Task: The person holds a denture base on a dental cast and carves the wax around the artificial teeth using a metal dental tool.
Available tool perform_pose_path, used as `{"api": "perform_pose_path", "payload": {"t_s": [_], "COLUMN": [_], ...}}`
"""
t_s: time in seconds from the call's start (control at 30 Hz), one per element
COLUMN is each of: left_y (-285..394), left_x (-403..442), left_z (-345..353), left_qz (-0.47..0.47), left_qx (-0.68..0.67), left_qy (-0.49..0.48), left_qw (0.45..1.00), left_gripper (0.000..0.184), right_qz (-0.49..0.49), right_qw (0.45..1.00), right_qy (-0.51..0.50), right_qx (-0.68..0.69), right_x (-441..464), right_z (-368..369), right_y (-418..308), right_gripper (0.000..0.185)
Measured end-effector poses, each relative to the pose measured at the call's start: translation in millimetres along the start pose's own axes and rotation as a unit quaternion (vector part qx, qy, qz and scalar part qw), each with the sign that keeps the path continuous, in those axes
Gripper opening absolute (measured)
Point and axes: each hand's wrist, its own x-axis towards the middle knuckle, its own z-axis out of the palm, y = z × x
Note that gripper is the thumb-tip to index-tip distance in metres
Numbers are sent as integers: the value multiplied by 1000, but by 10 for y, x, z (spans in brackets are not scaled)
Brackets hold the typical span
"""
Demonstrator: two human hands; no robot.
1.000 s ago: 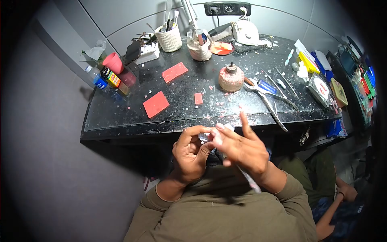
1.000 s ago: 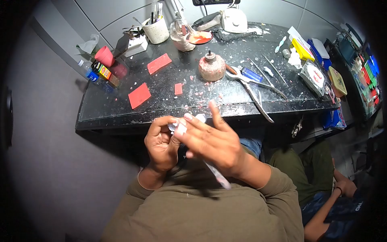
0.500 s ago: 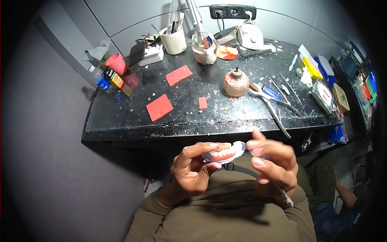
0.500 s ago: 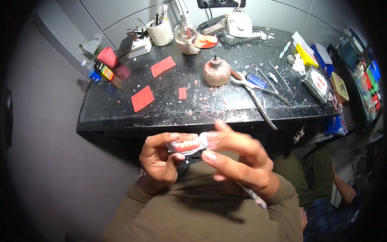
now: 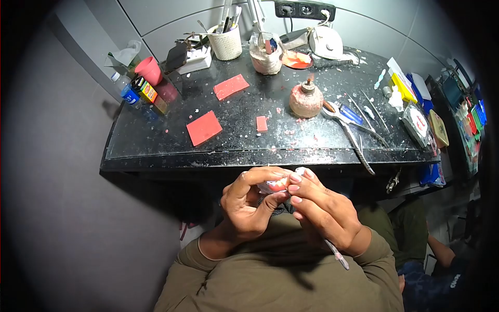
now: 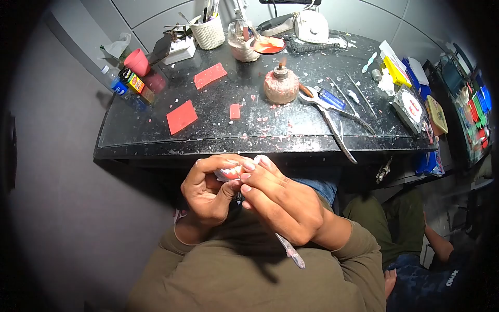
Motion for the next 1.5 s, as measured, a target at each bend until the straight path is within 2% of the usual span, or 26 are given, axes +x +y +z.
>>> {"api": "perform_pose_path", "payload": {"t_s": [0.27,0.67,1.03,1.13,1.2,1.3,1.4,1.5], "left_y": [27,-6,1,-10,-13,-69,-100,-100], "left_x": [-20,-44,-61,-67,-49,26,30,19], "left_z": [16,7,-30,-37,-29,46,27,17], "left_qz": [-6,-20,-51,-57,-54,-76,-74,-74], "left_qx": [33,-2,17,7,7,-102,-104,-101], "left_qy": [21,42,18,21,22,50,45,29], "left_qw": [999,999,998,998,998,991,991,992], "left_gripper": [28,30,35,35,36,56,55,54], "right_qz": [-12,-2,26,45,117,174,175,208], "right_qw": [1000,1000,1000,999,991,981,980,966], "right_qy": [19,12,6,0,38,33,55,65], "right_qx": [-22,-6,9,15,54,85,74,138], "right_x": [12,14,18,5,-35,23,43,11], "right_z": [59,19,-33,-57,-56,-90,-32,-14], "right_y": [12,27,20,10,-1,-50,7,59], "right_gripper": [23,21,19,16,14,14,13,11]}}
